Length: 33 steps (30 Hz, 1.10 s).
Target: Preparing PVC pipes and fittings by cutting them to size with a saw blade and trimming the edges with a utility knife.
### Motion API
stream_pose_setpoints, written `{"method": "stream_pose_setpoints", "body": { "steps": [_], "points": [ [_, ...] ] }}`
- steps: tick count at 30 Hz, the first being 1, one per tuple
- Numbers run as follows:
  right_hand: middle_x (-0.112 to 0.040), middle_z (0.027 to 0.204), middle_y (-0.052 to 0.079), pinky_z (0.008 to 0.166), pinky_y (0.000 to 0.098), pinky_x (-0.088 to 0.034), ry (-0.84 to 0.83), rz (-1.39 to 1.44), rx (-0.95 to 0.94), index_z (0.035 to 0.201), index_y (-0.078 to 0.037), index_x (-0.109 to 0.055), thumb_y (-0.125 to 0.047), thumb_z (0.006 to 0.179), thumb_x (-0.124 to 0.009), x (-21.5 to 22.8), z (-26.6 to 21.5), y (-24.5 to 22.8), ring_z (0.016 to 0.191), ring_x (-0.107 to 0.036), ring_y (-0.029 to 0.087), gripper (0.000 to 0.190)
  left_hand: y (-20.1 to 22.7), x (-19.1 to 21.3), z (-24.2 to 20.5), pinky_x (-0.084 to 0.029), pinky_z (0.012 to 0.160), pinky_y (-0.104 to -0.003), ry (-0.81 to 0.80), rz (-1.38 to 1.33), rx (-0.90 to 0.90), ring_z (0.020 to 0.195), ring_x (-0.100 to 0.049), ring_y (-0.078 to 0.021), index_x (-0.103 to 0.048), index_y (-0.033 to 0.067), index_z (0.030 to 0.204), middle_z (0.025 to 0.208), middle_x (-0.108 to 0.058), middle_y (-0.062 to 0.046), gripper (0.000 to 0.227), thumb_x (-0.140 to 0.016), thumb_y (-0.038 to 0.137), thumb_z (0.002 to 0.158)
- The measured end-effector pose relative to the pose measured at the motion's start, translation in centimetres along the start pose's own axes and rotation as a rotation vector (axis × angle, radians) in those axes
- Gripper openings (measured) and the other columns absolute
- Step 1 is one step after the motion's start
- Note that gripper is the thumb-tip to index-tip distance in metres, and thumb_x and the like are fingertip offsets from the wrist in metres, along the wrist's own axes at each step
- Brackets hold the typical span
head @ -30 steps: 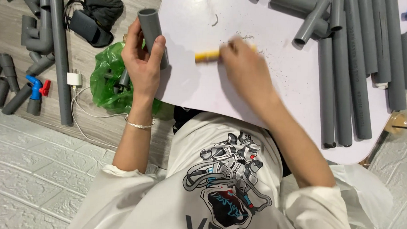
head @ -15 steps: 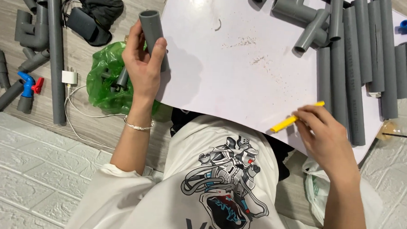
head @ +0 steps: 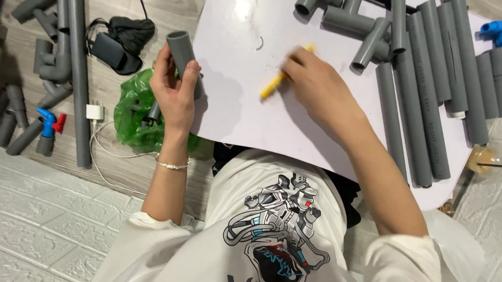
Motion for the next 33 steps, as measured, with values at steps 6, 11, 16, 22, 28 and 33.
{"method": "stream_pose_setpoints", "body": {
  "steps": [6,11,16,22,28,33],
  "points": [
    [-0.063,0.124,0.023,0.101,0.0368,-0.061,0.204,0.347,0.095,0.120,0.012,-0.069,0.012,0.098,-0.067,5.6,1.2,-0.4,0.103,-0.068,0.032,0.022,-0.2,0.2,0.2,-0.059,0.082,-0.032,0.013,0.067,0.051,0.100,-0.064,-0.0214,-0.056,0.0012,0.141,0.113,-0.063,-0.012,0.051,-0.070,0.032,0.103],
    [-0.068,0.087,0.026,0.058,0.0306,-0.063,0.361,0.890,-0.165,0.111,0.019,-0.066,0.021,0.103,-0.060,6.6,-6.1,2.7,0.062,-0.068,0.028,0.011,1.3,-0.7,0.1,-0.060,0.090,-0.034,-0.082,0.021,-0.027,0.111,-0.063,-0.0237,-0.054,0.0012,0.143,0.124,-0.060,-0.012,0.049,-0.067,0.032,0.108],
    [-0.072,0.091,0.031,0.043,0.0337,-0.065,0.367,1.394,-0.134,0.112,0.015,-0.067,0.005,0.093,-0.067,1.9,-8.5,5.2,0.059,-0.073,0.027,0.022,0.0,-0.6,0.2,-0.059,0.093,-0.039,-0.078,-0.031,-0.089,0.115,-0.062,-0.0190,-0.059,0.0043,0.147,0.125,-0.065,-0.011,0.045,-0.075,0.016,0.106],
    [-0.073,0.097,0.035,0.049,0.0370,-0.069,0.296,1.618,-0.034,0.115,0.015,-0.067,0.001,0.093,-0.065,0.9,-8.8,4.1,0.062,-0.079,0.032,0.025,-0.5,-0.6,0.1,-0.058,0.095,-0.040,-0.102,-0.010,-0.083,0.116,-0.062,-0.0199,-0.058,0.0032,0.148,0.125,-0.063,-0.011,0.046,-0.074,0.016,0.106],
    [-0.073,0.100,0.034,0.052,0.0365,-0.069,0.271,1.655,0.012,0.116,0.014,-0.067,-0.003,0.096,-0.065,0.9,-8.7,3.7,0.063,-0.079,0.031,0.026,-0.7,-0.4,0.0,-0.058,0.095,-0.039,-0.112,0.003,-0.079,0.115,-0.061,-0.0184,-0.057,0.0039,0.149,0.125,-0.063,-0.011,0.047,-0.075,0.017,0.107],
    [-0.073,0.101,0.034,0.053,0.0378,-0.069,0.266,1.689,0.019,0.118,0.011,-0.067,-0.004,0.096,-0.064,0.9,-8.8,3.7,0.065,-0.080,0.033,0.027,-0.5,-0.4,-0.1,-0.058,0.095,-0.040,-0.113,0.005,-0.075,0.114,-0.061,-0.0186,-0.057,0.0043,0.149,0.124,-0.063,-0.011,0.048,-0.075,0.020,0.107]
  ]
}}
Point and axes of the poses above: each hand's wrist, its own z-axis towards the middle knuckle, its own x-axis out of the back of the hand, y = z × x, the point moved 8 cm from there along z, towards the middle knuckle
